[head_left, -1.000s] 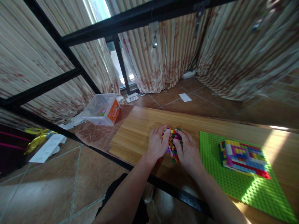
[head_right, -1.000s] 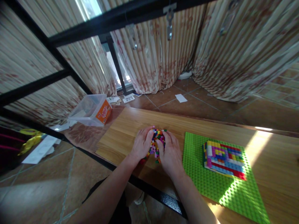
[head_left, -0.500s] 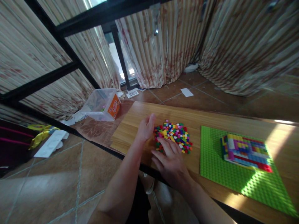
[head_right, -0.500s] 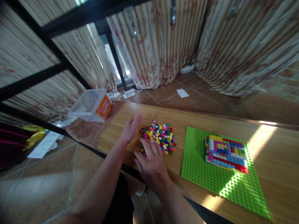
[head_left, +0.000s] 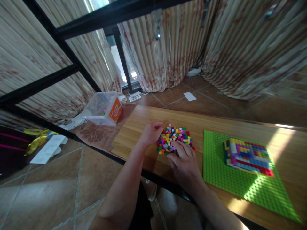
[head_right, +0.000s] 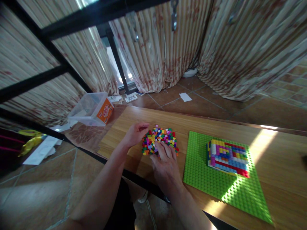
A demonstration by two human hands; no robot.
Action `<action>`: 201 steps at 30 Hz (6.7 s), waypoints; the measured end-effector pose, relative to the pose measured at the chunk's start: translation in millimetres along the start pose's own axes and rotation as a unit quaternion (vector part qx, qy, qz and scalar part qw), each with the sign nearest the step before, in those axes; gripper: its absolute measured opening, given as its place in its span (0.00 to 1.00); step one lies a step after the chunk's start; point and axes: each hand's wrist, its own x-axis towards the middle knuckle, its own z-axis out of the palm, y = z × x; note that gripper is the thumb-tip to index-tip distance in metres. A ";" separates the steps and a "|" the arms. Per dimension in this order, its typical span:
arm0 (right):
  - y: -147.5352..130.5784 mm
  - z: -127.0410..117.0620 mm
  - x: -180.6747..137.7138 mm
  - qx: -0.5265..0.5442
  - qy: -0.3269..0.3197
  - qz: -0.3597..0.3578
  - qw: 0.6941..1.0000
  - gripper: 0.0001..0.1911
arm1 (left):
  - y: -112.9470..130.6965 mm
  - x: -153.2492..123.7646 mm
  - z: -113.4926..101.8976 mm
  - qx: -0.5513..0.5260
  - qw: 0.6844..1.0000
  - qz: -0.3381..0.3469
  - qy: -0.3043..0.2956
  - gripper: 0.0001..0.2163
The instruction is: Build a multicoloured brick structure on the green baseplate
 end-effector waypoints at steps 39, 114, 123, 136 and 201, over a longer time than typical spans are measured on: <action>47.6 -79.8 -7.1 0.129 0.141 0.191 0.963 0.12 | 89.3 -37.0 75.0 -0.245 0.943 0.024 -0.223 0.10; 143.0 -148.0 -55.9 0.355 0.352 0.483 0.719 0.14 | 132.6 -72.0 128.0 0.028 0.976 0.208 -0.058 0.20; 105.4 -145.5 -39.4 0.199 0.289 0.444 0.824 0.15 | 89.4 -13.8 32.6 0.136 0.987 0.049 0.073 0.11; 93.3 -123.2 -34.7 0.261 0.282 0.427 0.819 0.12 | 51.6 -15.1 -11.1 0.304 0.948 -0.056 -0.079 0.15; 65.8 -79.6 -20.0 0.371 0.141 0.312 0.863 0.13 | 110.8 -54.3 92.9 -0.344 0.929 -0.043 -0.128 0.04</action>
